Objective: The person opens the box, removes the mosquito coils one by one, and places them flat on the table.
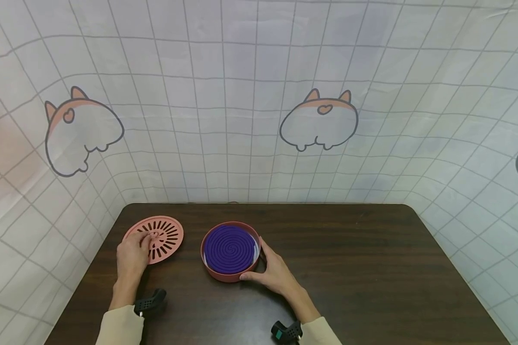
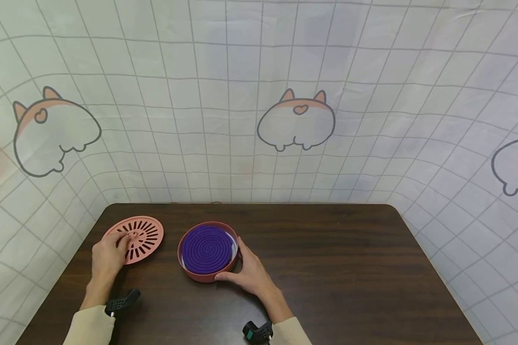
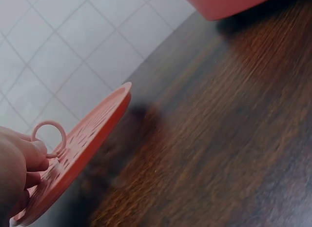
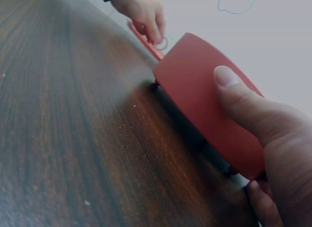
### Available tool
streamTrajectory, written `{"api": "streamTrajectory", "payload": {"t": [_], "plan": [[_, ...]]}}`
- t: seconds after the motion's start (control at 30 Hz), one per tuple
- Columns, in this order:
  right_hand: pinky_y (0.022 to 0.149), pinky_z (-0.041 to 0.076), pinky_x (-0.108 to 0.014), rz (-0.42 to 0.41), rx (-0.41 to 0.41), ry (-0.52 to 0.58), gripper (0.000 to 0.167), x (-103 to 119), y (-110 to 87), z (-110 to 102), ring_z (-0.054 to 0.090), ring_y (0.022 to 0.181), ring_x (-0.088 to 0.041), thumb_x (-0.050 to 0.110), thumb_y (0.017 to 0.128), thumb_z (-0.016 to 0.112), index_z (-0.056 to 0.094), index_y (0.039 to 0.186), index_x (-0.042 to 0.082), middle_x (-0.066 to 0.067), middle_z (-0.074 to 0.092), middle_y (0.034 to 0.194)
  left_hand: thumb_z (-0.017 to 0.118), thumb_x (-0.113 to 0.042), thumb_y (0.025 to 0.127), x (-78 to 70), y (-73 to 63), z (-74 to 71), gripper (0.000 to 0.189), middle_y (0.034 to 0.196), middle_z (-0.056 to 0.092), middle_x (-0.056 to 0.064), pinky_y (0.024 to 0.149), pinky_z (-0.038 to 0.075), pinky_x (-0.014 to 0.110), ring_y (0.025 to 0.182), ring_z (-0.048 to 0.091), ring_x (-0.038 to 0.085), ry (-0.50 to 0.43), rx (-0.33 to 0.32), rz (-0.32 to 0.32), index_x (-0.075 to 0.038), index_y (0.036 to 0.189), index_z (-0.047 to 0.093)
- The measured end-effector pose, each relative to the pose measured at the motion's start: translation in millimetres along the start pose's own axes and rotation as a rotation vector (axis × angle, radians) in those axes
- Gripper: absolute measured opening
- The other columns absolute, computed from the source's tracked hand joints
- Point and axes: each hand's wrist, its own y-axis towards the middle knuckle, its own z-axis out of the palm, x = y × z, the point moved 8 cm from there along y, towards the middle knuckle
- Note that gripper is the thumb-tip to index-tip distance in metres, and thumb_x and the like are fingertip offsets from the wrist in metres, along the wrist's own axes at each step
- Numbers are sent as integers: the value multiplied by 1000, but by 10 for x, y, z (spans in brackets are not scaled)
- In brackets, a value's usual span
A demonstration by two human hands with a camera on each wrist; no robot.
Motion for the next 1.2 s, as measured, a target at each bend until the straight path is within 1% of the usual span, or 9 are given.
{"api": "streamTrajectory", "payload": {"t": [0.13, 0.33, 0.5, 0.7, 0.97, 1.13, 1.2], "plan": [[118, 37, -48, 3, 2, 9, 121, -2, -17, 5, 37, 148, -25, 56, 71, 85, 20, 161, 8, -11, 31, 164, 60, -9, 99, 31, -7, 6, 24, 106, 70, 29, 86, 52, 60, 98, 66, 47, 3, 8, -11, 9, 113, 70], [118, 36, -47, 4, 13, 38, 121, 20, -41, 5, 37, 149, -24, 55, 71, 86, 20, 161, 8, -10, 30, 164, 60, -8, 99, 90, -16, 24, 24, 110, 69, 29, 86, 53, 60, 101, 67, 47, 8, 22, -27, 9, 114, 69], [118, 37, -47, 6, 16, 40, 121, 17, -38, 6, 38, 148, -24, 55, 71, 86, 20, 160, 7, -11, 30, 164, 61, -8, 99, 123, -10, 26, 24, 110, 70, 30, 85, 53, 59, 100, 67, 47, 8, 13, -22, 9, 112, 70], [117, 38, -43, -5, 18, 64, 119, 18, -21, 11, 40, 147, -22, 53, 71, 87, 21, 161, 10, -8, 32, 163, 62, -8, 98, 144, 3, 27, 24, 109, 70, 30, 82, 54, 59, 96, 69, 46, 6, 6, -28, 9, 111, 70], [116, 39, -41, -24, 13, 73, 116, 38, -9, 4, 41, 147, -21, 51, 72, 87, 22, 161, 16, -7, 35, 162, 61, -8, 98, 180, 10, 27, 25, 111, 70, 30, 83, 54, 58, 97, 68, 46, 0, 9, -53, 10, 112, 70], [116, 39, -41, -23, 10, 70, 116, 37, -1, 3, 41, 147, -20, 51, 71, 87, 22, 161, 17, -6, 35, 162, 62, -11, 98, 208, 15, 28, 26, 110, 69, 29, 83, 53, 56, 95, 66, 42, -19, 34, -87, 7, 114, 68], [116, 39, -41, -25, 8, 66, 115, 34, 3, 4, 41, 147, -20, 52, 71, 87, 22, 161, 17, -6, 35, 162, 62, -13, 98, 211, 25, 20, 27, 112, 69, 29, 86, 52, 57, 98, 65, 42, -26, 43, -102, 6, 116, 67]]}}
